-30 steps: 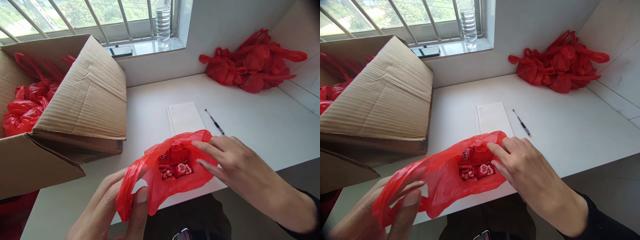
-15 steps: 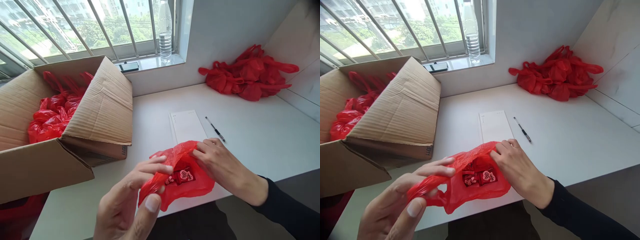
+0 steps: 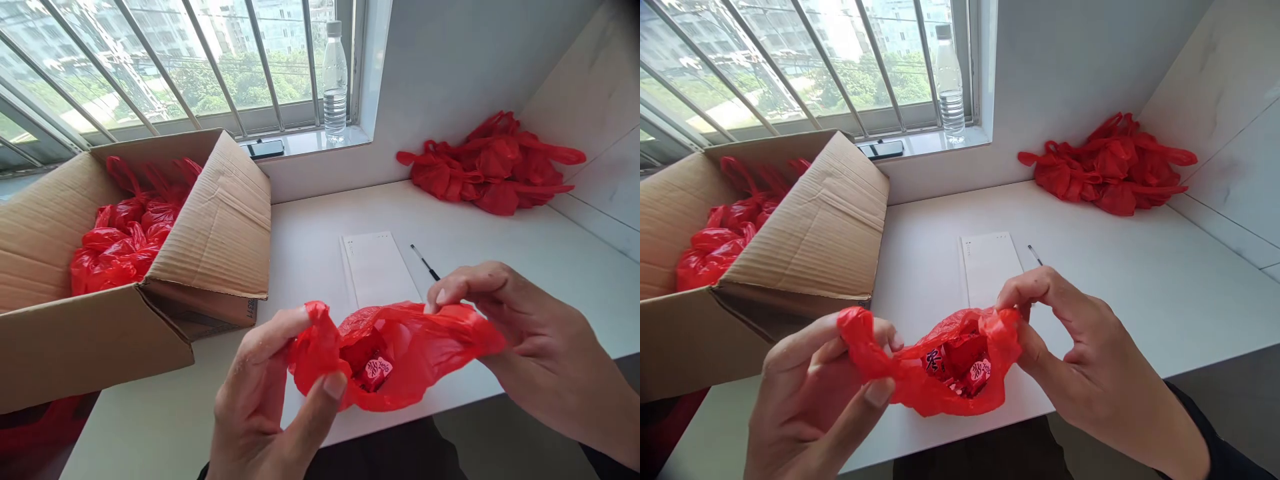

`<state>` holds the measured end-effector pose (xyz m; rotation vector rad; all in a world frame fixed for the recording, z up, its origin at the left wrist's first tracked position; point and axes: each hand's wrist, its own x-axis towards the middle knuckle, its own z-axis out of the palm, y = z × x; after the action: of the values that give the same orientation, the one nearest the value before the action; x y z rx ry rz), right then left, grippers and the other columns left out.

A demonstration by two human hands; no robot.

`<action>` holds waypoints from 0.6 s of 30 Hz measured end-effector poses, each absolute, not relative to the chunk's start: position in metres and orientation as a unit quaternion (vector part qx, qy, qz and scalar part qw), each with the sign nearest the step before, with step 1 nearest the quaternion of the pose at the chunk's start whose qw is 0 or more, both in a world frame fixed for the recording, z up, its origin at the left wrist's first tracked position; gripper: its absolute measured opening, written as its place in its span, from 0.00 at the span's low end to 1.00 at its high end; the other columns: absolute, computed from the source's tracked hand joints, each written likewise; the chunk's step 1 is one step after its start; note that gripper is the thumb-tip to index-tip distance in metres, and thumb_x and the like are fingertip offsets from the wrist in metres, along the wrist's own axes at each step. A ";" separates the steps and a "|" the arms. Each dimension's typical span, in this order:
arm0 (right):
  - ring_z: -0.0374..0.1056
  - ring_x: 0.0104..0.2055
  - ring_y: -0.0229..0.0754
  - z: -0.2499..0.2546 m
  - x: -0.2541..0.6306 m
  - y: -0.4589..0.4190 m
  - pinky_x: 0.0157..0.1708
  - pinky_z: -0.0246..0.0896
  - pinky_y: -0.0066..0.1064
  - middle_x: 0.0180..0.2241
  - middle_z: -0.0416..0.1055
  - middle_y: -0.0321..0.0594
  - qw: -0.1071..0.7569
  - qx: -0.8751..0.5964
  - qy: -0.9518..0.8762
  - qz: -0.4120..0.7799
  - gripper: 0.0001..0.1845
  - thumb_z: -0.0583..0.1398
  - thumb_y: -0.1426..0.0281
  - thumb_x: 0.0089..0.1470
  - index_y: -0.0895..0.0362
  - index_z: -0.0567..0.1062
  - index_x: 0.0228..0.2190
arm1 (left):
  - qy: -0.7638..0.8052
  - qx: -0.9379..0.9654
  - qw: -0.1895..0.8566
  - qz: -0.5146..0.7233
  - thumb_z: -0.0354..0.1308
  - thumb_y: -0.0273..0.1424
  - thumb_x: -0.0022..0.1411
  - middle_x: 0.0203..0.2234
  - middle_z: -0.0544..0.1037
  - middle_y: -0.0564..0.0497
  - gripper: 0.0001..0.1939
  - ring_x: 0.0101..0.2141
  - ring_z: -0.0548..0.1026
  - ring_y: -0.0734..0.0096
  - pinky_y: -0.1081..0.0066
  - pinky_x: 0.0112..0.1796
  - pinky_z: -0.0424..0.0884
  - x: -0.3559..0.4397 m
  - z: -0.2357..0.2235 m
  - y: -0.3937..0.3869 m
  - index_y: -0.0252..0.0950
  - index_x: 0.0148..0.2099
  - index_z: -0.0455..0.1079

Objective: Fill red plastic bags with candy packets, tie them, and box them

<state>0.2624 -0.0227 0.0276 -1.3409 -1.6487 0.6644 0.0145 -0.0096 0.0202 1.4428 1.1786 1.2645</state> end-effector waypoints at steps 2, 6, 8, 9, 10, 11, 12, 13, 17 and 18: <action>0.71 0.38 0.40 0.031 0.259 -0.023 0.32 0.70 0.27 0.39 0.72 0.35 0.439 -0.527 -0.677 0.267 0.05 0.57 0.63 0.69 0.44 0.72 0.46 | 0.454 0.591 0.438 0.502 0.66 0.28 0.63 0.51 0.77 0.54 0.25 0.48 0.79 0.64 0.67 0.45 0.81 0.015 0.016 -0.004 0.61 0.57 0.71; 0.67 0.33 0.38 0.038 0.249 -0.019 0.27 0.66 0.25 0.36 0.71 0.34 0.471 -0.507 -0.666 0.279 0.09 0.54 0.64 0.72 0.43 0.74 0.43 | 0.419 0.595 0.465 0.504 0.61 0.27 0.68 0.46 0.79 0.53 0.30 0.42 0.81 0.67 0.62 0.44 0.83 0.019 0.010 0.010 0.63 0.64 0.62; 0.69 0.35 0.39 0.037 0.243 -0.016 0.28 0.66 0.26 0.36 0.72 0.35 0.508 -0.487 -0.632 0.323 0.11 0.52 0.65 0.72 0.45 0.74 0.40 | 0.421 0.580 0.493 0.493 0.59 0.28 0.70 0.39 0.80 0.54 0.33 0.40 0.81 0.67 0.64 0.41 0.82 0.023 0.009 0.013 0.64 0.69 0.55; 0.70 0.37 0.41 0.036 0.240 -0.014 0.29 0.68 0.27 0.37 0.73 0.36 0.527 -0.475 -0.612 0.348 0.13 0.51 0.66 0.72 0.46 0.74 0.39 | 0.423 0.571 0.506 0.488 0.59 0.29 0.70 0.34 0.80 0.55 0.34 0.38 0.81 0.67 0.66 0.40 0.82 0.025 0.009 0.014 0.63 0.70 0.52; 0.71 0.38 0.42 0.036 0.238 -0.012 0.31 0.69 0.29 0.38 0.73 0.37 0.543 -0.463 -0.592 0.374 0.15 0.49 0.68 0.71 0.47 0.73 0.37 | 0.427 0.559 0.520 0.485 0.59 0.30 0.70 0.30 0.78 0.56 0.35 0.35 0.80 0.68 0.68 0.38 0.81 0.028 0.009 0.015 0.61 0.71 0.50; 0.71 0.38 0.42 0.035 0.235 -0.010 0.32 0.69 0.30 0.38 0.74 0.37 0.554 -0.455 -0.575 0.394 0.17 0.47 0.71 0.70 0.49 0.72 0.35 | 0.429 0.543 0.533 0.486 0.59 0.32 0.70 0.26 0.75 0.58 0.34 0.31 0.78 0.70 0.72 0.35 0.79 0.031 0.009 0.015 0.58 0.71 0.51; 0.71 0.36 0.42 0.034 0.233 -0.008 0.32 0.69 0.30 0.38 0.74 0.37 0.562 -0.446 -0.565 0.407 0.18 0.45 0.74 0.69 0.49 0.71 0.34 | 0.431 0.524 0.548 0.489 0.60 0.33 0.70 0.23 0.72 0.59 0.32 0.27 0.76 0.72 0.75 0.32 0.76 0.033 0.010 0.014 0.56 0.70 0.53; 0.70 0.35 0.41 0.034 0.231 -0.006 0.31 0.69 0.30 0.38 0.74 0.37 0.566 -0.440 -0.561 0.414 0.18 0.45 0.75 0.68 0.50 0.70 0.33 | 0.434 0.504 0.563 0.490 0.60 0.34 0.70 0.20 0.68 0.60 0.29 0.24 0.73 0.73 0.77 0.28 0.73 0.036 0.011 0.014 0.53 0.67 0.55; 0.66 0.28 0.37 0.037 0.220 -0.003 0.26 0.65 0.26 0.34 0.72 0.34 0.535 -0.439 -0.568 0.446 0.15 0.47 0.75 0.67 0.50 0.69 0.32 | 0.446 0.468 0.623 0.440 0.60 0.37 0.69 0.29 0.76 0.56 0.26 0.27 0.75 0.71 0.72 0.35 0.75 0.041 0.015 0.005 0.50 0.64 0.55; 0.66 0.28 0.36 0.039 0.217 -0.003 0.26 0.65 0.26 0.33 0.72 0.32 0.519 -0.444 -0.577 0.448 0.14 0.49 0.75 0.66 0.50 0.70 0.33 | 0.443 0.480 0.629 0.421 0.61 0.37 0.67 0.35 0.79 0.53 0.30 0.31 0.77 0.68 0.68 0.39 0.77 0.041 0.014 0.002 0.51 0.66 0.53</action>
<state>0.2171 -0.0031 0.0385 -1.0649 -1.3826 1.0740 0.0408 0.0018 0.0138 1.1010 1.0158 0.9654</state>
